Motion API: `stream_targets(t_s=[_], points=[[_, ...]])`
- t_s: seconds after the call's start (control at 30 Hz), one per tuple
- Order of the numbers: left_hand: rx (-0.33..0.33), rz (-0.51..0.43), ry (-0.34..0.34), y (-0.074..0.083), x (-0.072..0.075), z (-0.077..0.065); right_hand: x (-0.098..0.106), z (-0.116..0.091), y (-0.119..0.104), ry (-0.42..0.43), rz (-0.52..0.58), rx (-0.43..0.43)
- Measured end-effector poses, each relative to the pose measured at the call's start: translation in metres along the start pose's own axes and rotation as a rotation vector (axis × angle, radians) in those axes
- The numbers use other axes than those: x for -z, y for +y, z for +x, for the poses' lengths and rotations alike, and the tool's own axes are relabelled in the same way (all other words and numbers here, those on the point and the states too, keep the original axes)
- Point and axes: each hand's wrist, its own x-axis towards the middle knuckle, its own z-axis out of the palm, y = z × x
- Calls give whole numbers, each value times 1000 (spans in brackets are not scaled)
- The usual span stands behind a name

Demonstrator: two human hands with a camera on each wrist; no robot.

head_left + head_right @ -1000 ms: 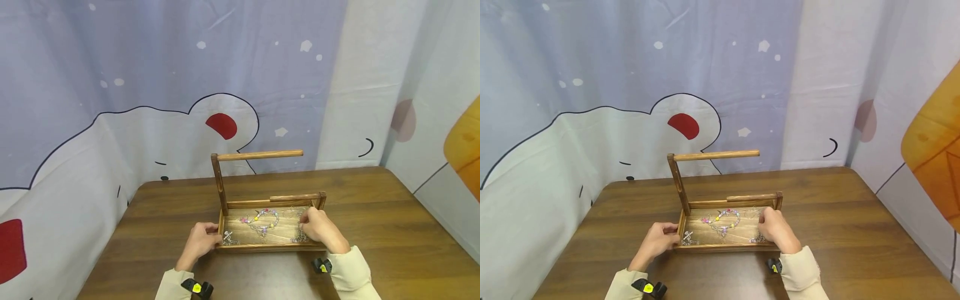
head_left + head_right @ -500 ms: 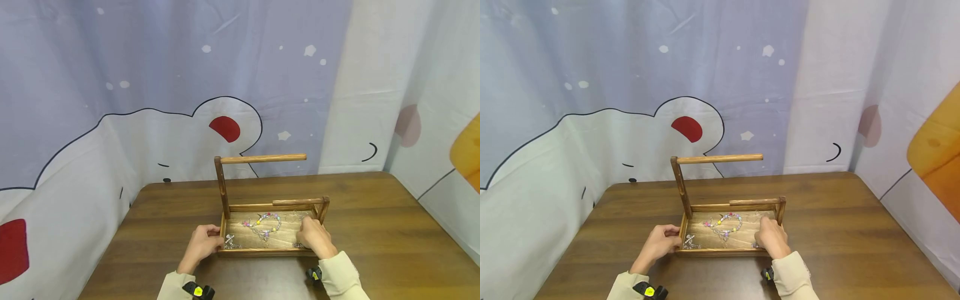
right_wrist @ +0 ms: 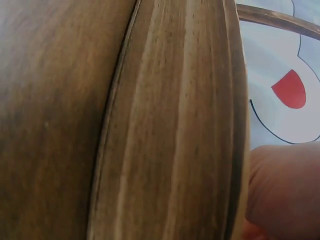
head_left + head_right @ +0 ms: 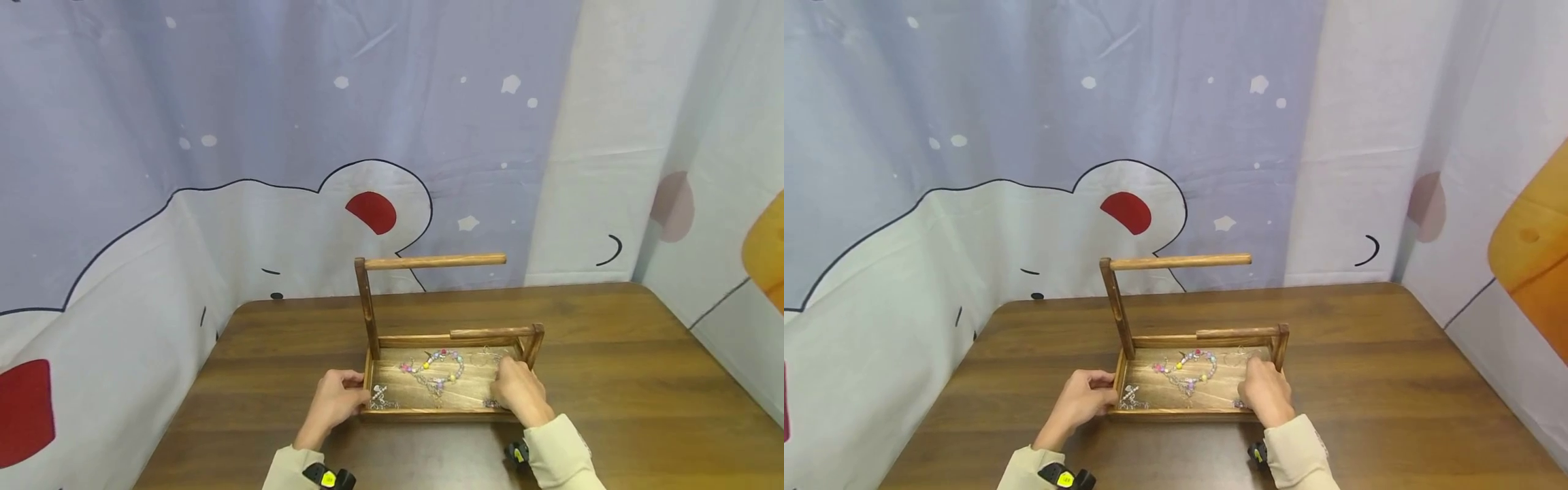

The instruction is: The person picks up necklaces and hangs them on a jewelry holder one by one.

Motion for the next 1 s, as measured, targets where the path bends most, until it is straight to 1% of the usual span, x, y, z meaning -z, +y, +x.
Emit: stream_targets(t_s=[0.2,0.47,0.57,0.67,0.87,1.0], points=[[1,-10,-12,0,0,-1,-1,-1,1,3,-28,13],[18,-26,-11,1,0,-2,-2,0,2,-33,-36,62],[18,-27,-13,1,1,-2,-2,1,1,-57,-27,63],[22,-23,-11,2,1,-3,-2,2,2,-73,-21,59],[23,6,-30,3,0,-3,-3,0,5,-71,-26,62],[21,18,-29,3,0,-2,-4,1,4,-72,-1,86]])
